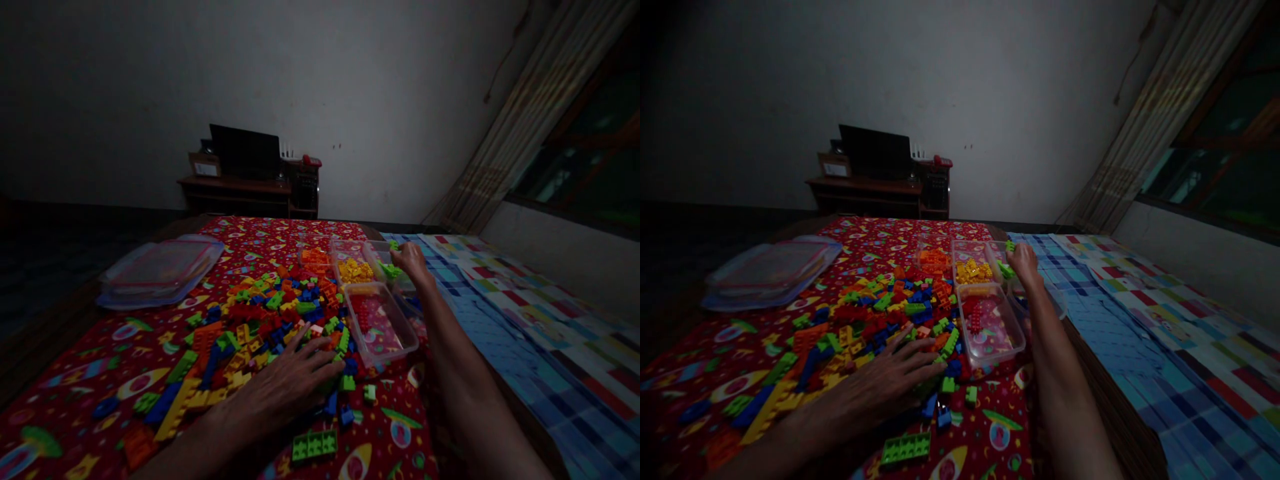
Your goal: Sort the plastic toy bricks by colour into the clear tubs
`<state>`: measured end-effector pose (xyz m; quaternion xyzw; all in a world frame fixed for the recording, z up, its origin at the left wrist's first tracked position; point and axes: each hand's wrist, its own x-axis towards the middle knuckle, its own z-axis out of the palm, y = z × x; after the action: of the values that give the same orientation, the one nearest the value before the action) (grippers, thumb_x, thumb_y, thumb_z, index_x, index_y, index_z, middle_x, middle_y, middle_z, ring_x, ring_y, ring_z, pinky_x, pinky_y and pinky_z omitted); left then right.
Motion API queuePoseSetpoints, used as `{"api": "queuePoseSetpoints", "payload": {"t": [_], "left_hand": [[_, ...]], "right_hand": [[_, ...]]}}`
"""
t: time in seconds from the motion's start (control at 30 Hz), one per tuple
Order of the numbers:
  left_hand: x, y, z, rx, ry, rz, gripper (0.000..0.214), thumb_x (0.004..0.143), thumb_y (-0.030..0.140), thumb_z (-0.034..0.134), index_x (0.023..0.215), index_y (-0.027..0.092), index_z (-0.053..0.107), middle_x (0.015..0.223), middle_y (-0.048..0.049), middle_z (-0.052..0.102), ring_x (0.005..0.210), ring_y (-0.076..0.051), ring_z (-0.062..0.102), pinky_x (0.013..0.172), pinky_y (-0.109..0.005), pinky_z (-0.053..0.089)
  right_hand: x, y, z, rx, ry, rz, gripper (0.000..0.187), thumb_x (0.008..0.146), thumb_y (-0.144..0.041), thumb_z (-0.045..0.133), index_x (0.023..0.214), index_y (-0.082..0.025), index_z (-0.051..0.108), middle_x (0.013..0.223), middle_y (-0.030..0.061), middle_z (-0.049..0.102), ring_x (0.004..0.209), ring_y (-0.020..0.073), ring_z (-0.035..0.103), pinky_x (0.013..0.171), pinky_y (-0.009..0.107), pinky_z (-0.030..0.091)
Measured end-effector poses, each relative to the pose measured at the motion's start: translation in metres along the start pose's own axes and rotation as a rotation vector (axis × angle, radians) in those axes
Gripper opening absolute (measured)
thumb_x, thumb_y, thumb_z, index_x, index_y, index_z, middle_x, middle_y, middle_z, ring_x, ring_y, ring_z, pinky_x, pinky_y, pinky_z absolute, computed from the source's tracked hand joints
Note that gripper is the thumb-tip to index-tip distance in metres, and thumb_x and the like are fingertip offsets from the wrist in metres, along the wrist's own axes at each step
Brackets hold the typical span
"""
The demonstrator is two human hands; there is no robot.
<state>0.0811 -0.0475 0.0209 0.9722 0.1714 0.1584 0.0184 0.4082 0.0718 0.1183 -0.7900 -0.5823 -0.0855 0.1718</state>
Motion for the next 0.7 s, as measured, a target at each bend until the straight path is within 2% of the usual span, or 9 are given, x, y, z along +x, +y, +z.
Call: {"api": "queuePoseSetpoints", "payload": {"t": [0.1,0.23,0.3,0.4,0.5,0.57,0.63,0.7], "left_hand": [[-0.001,-0.001,0.008,0.028,0.065,-0.003,0.036,0.092,0.022,0.053,0.127,0.031,0.051,0.116,-0.0025,0.066,0.128,-0.021,0.046,0.118,-0.054,0.011],[0.003,-0.002,0.003,0.022,0.143,-0.044,0.02,0.093,0.022,0.05,0.111,0.026,0.06,0.104,-0.0031,0.068,0.122,-0.02,0.051,0.118,-0.054,0.012],[0.004,-0.006,-0.004,0.022,0.196,-0.065,0.017,0.094,0.022,0.046,0.101,0.023,0.062,0.098,-0.0029,0.069,0.118,-0.019,0.053,0.118,-0.053,0.011],[0.005,-0.014,-0.016,0.051,0.222,-0.1,0.02,0.095,0.02,0.043,0.088,0.021,0.062,0.091,-0.0017,0.069,0.11,-0.017,0.057,0.118,-0.052,0.013],[0.002,-0.022,-0.028,0.069,0.171,-0.156,0.019,0.094,0.021,0.044,0.087,0.021,0.062,0.091,-0.0016,0.068,0.105,-0.018,0.058,0.116,-0.052,0.019],[-0.001,-0.028,-0.034,0.051,0.148,-0.185,0.02,0.095,0.021,0.043,0.089,0.02,0.062,0.092,-0.0018,0.067,0.104,-0.018,0.058,0.114,-0.051,0.023],[-0.004,-0.035,-0.039,0.011,0.123,-0.205,0.021,0.096,0.022,0.041,0.089,0.02,0.062,0.091,-0.002,0.067,0.1,-0.018,0.058,0.111,-0.048,0.028],[-0.008,-0.043,-0.044,-0.037,0.095,-0.228,0.022,0.096,0.026,0.042,0.089,0.02,0.062,0.092,-0.0024,0.067,0.095,-0.017,0.059,0.105,-0.043,0.035]], "right_hand": [[0.005,0.009,0.001,0.024,-0.047,0.064,0.032,0.089,-0.026,0.049,0.106,-0.004,0.067,0.096,0.0192,0.07,0.087,0.0244,0.067,0.076,0.03,0.048],[-0.015,-0.003,-0.002,0.161,0.049,-0.032,0.035,0.092,-0.026,0.045,0.111,-0.005,0.066,0.091,0.0168,0.071,0.084,0.0223,0.068,0.079,0.03,0.048],[-0.036,-0.019,-0.005,0.297,0.034,-0.151,0.034,0.093,-0.027,0.044,0.11,-0.009,0.067,0.088,0.0129,0.072,0.08,0.0197,0.068,0.076,0.028,0.049],[-0.072,-0.046,-0.011,0.452,-0.153,-0.4,0.028,0.092,-0.027,0.048,0.107,-0.015,0.068,0.09,0.0078,0.072,0.077,0.0156,0.067,0.069,0.024,0.047],[-0.11,-0.068,-0.017,0.406,-0.395,-0.687,0.015,0.087,-0.023,0.057,0.095,-0.018,0.069,0.084,0.0039,0.07,0.07,0.0127,0.062,0.063,0.022,0.043],[-0.136,-0.075,-0.017,0.312,-0.489,-0.83,0.01,0.087,-0.023,0.059,0.09,-0.018,0.068,0.078,0.0023,0.068,0.066,0.0119,0.058,0.061,0.022,0.041],[-0.163,-0.076,-0.009,0.234,-0.451,-0.933,0.012,0.087,-0.027,0.061,0.091,-0.018,0.065,0.081,0.0042,0.066,0.072,0.015,0.058,0.066,0.026,0.043],[-0.187,-0.073,0.003,0.212,-0.313,-0.999,0.022,0.088,-0.028,0.06,0.105,-0.016,0.061,0.093,0.0091,0.065,0.086,0.0203,0.059,0.076,0.032,0.045]]}}
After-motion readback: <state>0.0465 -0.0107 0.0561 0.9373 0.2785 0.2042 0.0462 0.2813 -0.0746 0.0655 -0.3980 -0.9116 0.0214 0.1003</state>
